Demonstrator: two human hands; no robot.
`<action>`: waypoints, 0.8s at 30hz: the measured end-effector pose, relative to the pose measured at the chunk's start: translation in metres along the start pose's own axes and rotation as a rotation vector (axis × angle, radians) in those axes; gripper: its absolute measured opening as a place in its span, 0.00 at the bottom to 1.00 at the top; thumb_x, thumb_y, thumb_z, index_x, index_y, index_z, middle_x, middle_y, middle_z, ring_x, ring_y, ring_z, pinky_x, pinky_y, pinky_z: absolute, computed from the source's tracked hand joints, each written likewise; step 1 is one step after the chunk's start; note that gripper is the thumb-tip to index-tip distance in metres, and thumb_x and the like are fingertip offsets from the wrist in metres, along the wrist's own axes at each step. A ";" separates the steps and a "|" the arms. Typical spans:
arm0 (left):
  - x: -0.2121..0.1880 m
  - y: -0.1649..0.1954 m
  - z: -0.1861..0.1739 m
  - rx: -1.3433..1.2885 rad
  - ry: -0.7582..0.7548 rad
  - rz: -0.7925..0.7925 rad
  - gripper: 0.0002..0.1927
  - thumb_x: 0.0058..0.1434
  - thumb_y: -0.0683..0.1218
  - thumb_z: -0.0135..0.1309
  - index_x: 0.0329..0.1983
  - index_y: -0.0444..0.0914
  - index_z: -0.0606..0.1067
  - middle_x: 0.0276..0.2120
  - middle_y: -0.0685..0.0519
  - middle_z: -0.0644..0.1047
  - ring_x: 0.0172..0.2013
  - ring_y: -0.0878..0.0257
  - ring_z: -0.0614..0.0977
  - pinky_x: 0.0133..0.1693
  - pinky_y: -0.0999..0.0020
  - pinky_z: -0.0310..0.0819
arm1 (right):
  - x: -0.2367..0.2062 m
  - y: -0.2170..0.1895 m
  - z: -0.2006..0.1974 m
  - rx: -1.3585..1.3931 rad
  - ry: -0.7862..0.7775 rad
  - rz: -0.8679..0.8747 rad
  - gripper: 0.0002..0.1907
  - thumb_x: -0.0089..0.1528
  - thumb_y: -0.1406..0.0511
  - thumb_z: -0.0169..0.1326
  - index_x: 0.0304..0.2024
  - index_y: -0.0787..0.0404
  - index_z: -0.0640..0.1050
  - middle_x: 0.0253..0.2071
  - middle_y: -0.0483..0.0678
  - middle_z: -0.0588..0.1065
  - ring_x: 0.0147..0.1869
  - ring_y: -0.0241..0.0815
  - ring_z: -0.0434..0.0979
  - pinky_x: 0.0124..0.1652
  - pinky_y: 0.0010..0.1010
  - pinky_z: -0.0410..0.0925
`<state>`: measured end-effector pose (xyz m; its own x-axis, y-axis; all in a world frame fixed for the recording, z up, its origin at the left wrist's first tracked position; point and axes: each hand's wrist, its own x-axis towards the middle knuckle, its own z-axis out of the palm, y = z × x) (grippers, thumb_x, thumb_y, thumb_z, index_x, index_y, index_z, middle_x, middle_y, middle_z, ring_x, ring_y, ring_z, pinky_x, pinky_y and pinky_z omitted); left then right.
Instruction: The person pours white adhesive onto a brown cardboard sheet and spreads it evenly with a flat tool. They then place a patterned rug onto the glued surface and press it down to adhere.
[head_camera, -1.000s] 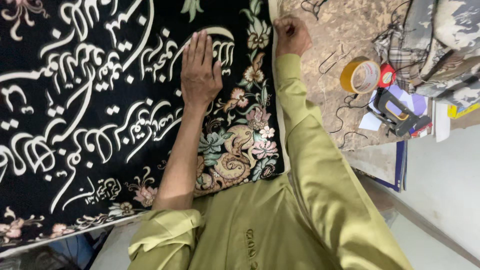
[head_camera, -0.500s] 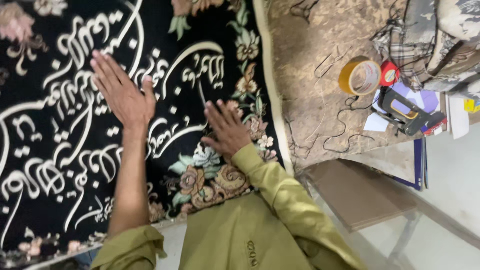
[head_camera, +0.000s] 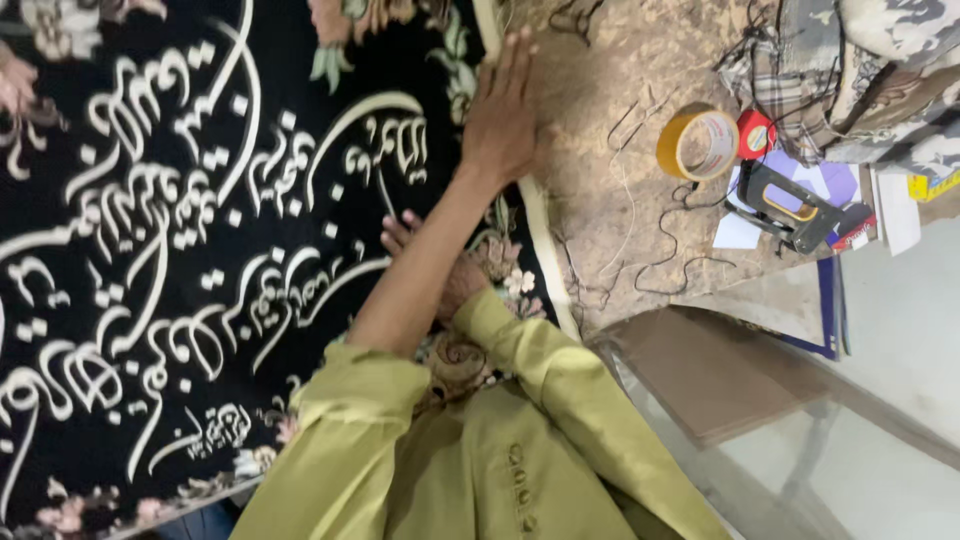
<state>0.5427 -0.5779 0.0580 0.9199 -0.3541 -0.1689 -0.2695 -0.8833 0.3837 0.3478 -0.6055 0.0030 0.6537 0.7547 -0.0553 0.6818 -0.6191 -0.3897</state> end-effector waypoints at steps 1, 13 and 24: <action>-0.002 -0.004 -0.008 -0.025 -0.011 0.058 0.43 0.70 0.66 0.48 0.74 0.32 0.54 0.79 0.41 0.44 0.78 0.48 0.44 0.75 0.46 0.36 | 0.001 -0.002 -0.005 -0.037 -0.054 0.014 0.40 0.72 0.48 0.40 0.79 0.61 0.50 0.82 0.48 0.45 0.86 0.49 0.40 0.79 0.47 0.40; -0.285 -0.321 -0.080 0.227 0.382 -0.973 0.51 0.77 0.64 0.47 0.81 0.28 0.37 0.80 0.32 0.39 0.79 0.43 0.35 0.77 0.48 0.25 | 0.011 -0.020 -0.030 -0.118 -0.050 0.074 0.45 0.67 0.38 0.41 0.76 0.61 0.59 0.80 0.47 0.52 0.84 0.47 0.44 0.76 0.44 0.36; -0.003 -0.111 -0.044 -0.078 0.250 -0.337 0.51 0.73 0.75 0.39 0.79 0.32 0.46 0.78 0.38 0.46 0.78 0.44 0.44 0.77 0.46 0.35 | 0.002 -0.010 -0.014 -0.053 -0.170 0.080 0.40 0.67 0.41 0.44 0.72 0.58 0.66 0.76 0.51 0.58 0.83 0.52 0.48 0.76 0.51 0.40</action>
<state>0.5823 -0.4651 0.0563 0.9962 0.0448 -0.0746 0.0718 -0.9077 0.4134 0.3463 -0.6009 0.0199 0.6451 0.7254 -0.2403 0.6489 -0.6861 -0.3291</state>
